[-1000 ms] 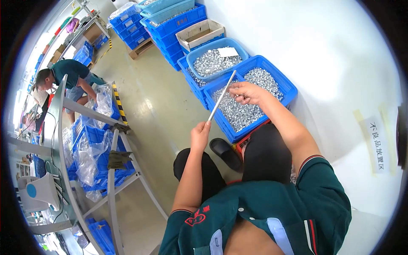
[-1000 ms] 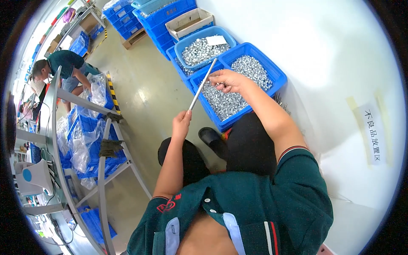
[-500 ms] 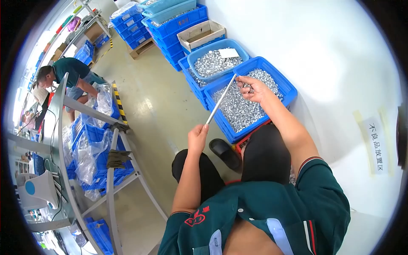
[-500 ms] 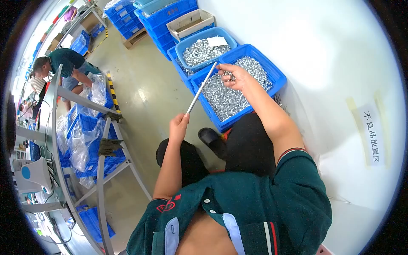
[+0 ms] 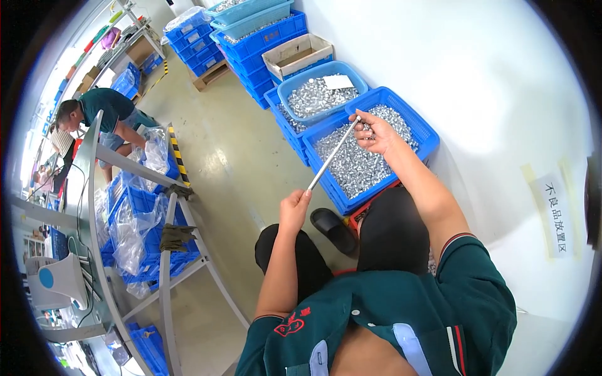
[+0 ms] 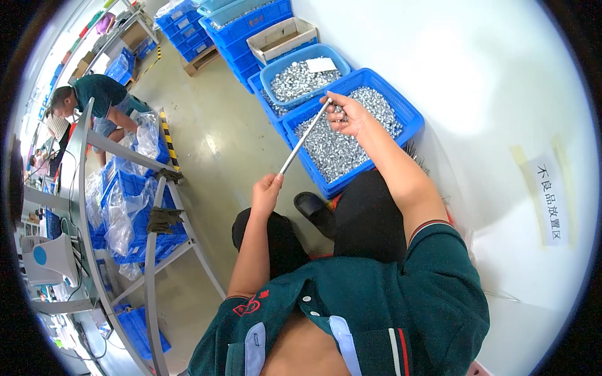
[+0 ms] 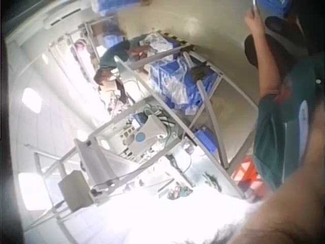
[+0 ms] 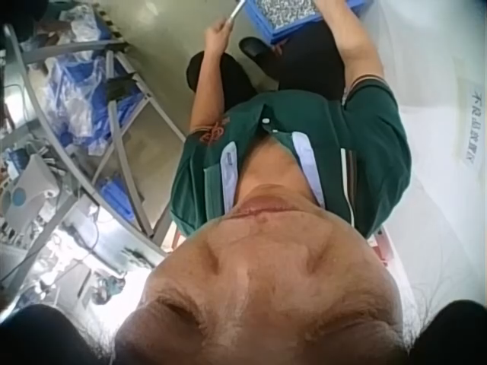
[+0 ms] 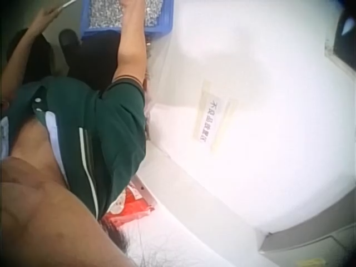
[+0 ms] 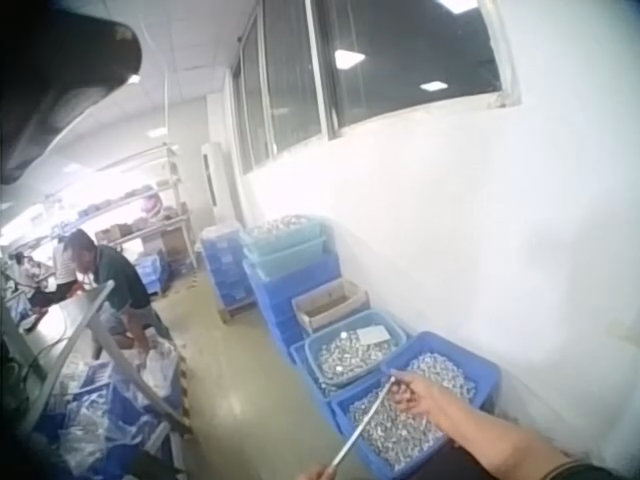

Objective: Inspecting small metal cylindrical parts and sliding them onto a thin metal rod for organization or sorting.

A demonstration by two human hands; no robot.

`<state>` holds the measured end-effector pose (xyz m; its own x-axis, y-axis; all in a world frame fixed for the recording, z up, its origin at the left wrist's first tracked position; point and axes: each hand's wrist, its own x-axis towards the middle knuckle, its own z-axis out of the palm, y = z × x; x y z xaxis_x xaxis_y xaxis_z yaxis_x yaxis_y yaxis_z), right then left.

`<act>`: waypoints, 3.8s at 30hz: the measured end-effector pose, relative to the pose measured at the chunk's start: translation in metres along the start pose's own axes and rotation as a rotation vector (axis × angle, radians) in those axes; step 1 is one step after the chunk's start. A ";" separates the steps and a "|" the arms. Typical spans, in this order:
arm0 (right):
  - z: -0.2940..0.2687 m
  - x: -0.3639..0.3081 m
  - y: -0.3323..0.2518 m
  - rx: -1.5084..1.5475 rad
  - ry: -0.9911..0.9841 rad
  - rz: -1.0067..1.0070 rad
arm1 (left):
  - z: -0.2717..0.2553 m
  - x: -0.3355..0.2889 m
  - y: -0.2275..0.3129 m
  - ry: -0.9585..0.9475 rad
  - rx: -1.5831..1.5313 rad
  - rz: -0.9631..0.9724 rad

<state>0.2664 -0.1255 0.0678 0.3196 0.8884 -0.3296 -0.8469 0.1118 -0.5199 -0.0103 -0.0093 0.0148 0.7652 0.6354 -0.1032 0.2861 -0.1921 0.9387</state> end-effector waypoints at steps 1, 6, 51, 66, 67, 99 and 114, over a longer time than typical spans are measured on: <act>0.002 0.000 0.000 -0.041 0.021 0.011 | 0.000 0.000 0.000 -0.002 -0.003 0.003; 0.006 0.001 -0.003 -0.028 0.042 0.066 | -0.001 0.000 -0.001 -0.002 -0.009 0.006; 0.000 0.003 0.006 0.057 0.061 -0.027 | -0.002 0.000 -0.011 -0.010 -0.055 -0.018; 0.034 0.008 0.028 -0.674 0.039 0.165 | 0.003 0.006 -0.010 0.022 -0.069 -0.039; 0.033 0.006 0.025 -0.593 -0.015 0.200 | 0.005 0.006 -0.010 0.020 -0.081 -0.054; 0.028 -0.002 -0.004 -0.799 0.085 -0.176 | -0.006 -0.003 -0.007 -0.014 -0.018 -0.054; 0.005 0.007 0.010 -0.292 0.102 0.109 | -0.004 0.005 -0.018 0.004 -0.147 -0.076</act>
<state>0.2581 -0.1156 0.0643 0.2870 0.8375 -0.4651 -0.7255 -0.1270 -0.6764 -0.0138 0.0007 -0.0008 0.7425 0.6467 -0.1746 0.2551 -0.0320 0.9664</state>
